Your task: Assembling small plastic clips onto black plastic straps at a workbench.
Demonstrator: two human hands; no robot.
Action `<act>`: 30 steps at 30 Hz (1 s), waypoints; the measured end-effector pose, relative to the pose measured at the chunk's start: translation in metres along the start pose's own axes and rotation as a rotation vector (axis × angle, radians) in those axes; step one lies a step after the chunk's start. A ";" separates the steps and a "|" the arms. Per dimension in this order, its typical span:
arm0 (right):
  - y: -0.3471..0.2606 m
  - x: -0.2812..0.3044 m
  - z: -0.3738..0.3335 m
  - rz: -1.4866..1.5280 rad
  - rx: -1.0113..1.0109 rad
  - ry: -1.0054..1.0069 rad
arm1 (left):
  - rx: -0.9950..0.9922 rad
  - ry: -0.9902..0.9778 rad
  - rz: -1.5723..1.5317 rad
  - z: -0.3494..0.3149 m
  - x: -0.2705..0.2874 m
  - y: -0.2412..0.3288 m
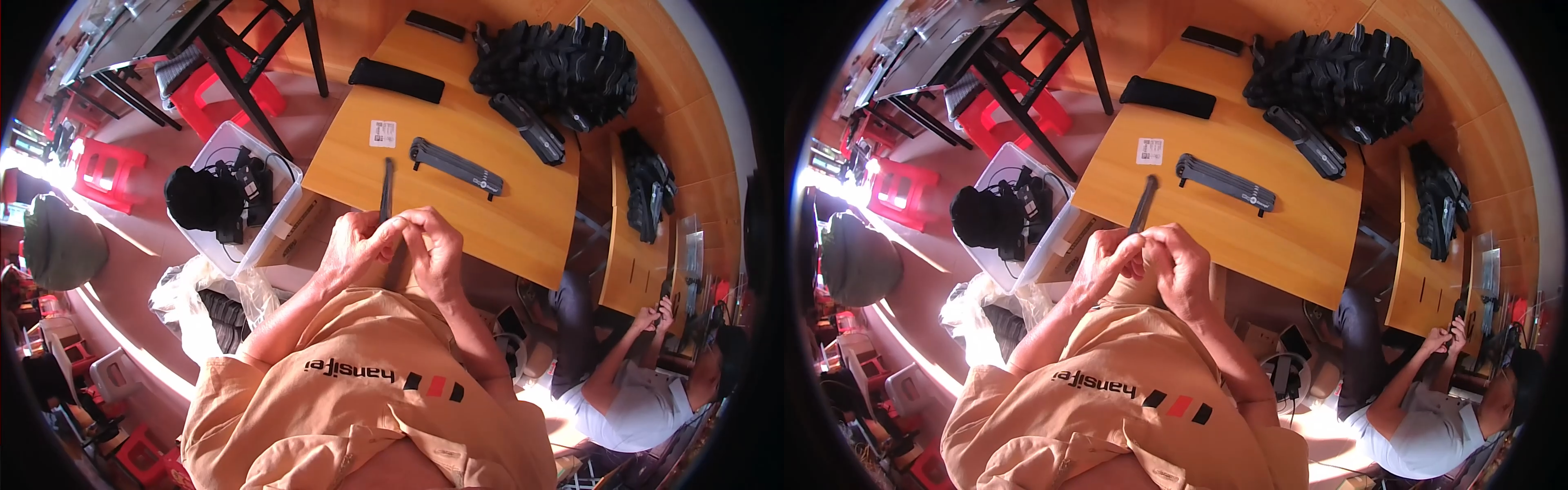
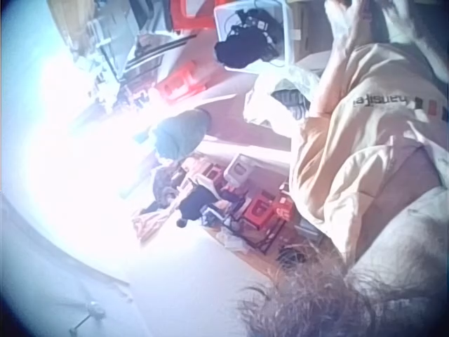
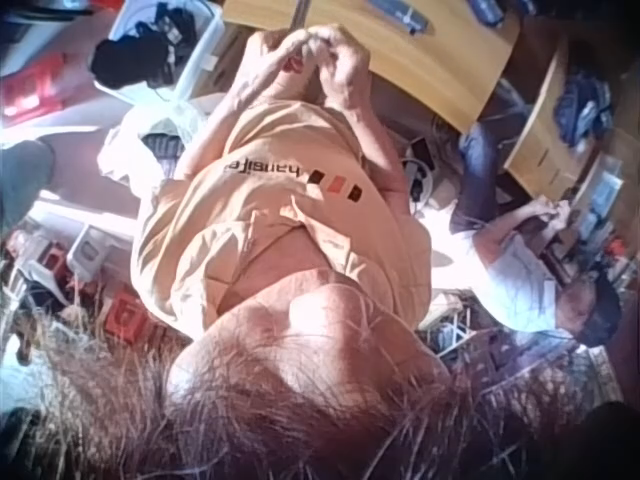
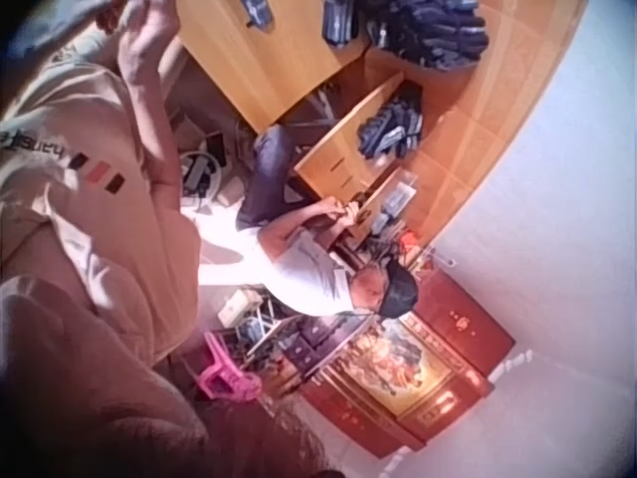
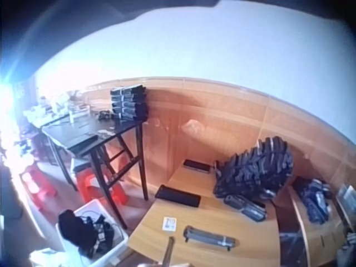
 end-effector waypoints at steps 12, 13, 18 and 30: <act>0.027 0.056 0.027 0.414 -0.224 0.354 | 0.054 -0.081 0.114 -0.025 0.006 0.024; 0.034 0.079 0.035 0.355 -0.211 0.408 | 0.102 -0.112 0.077 -0.030 0.010 0.025; 0.092 0.219 0.054 0.278 -0.207 0.653 | 0.155 -0.213 0.033 -0.048 0.035 0.023; 0.039 0.309 0.033 0.060 -0.072 0.819 | 0.171 0.127 -0.208 -0.023 0.074 -0.031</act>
Point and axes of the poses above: each hand's wrist, its own z-axis towards the middle knuckle, its own x-axis out of the back of the hand, y = z × x, the point moved 3 cm from there along z, towards the middle knuckle, and after that the axes turned 2 degrees about -x, right-handed, at the moved point
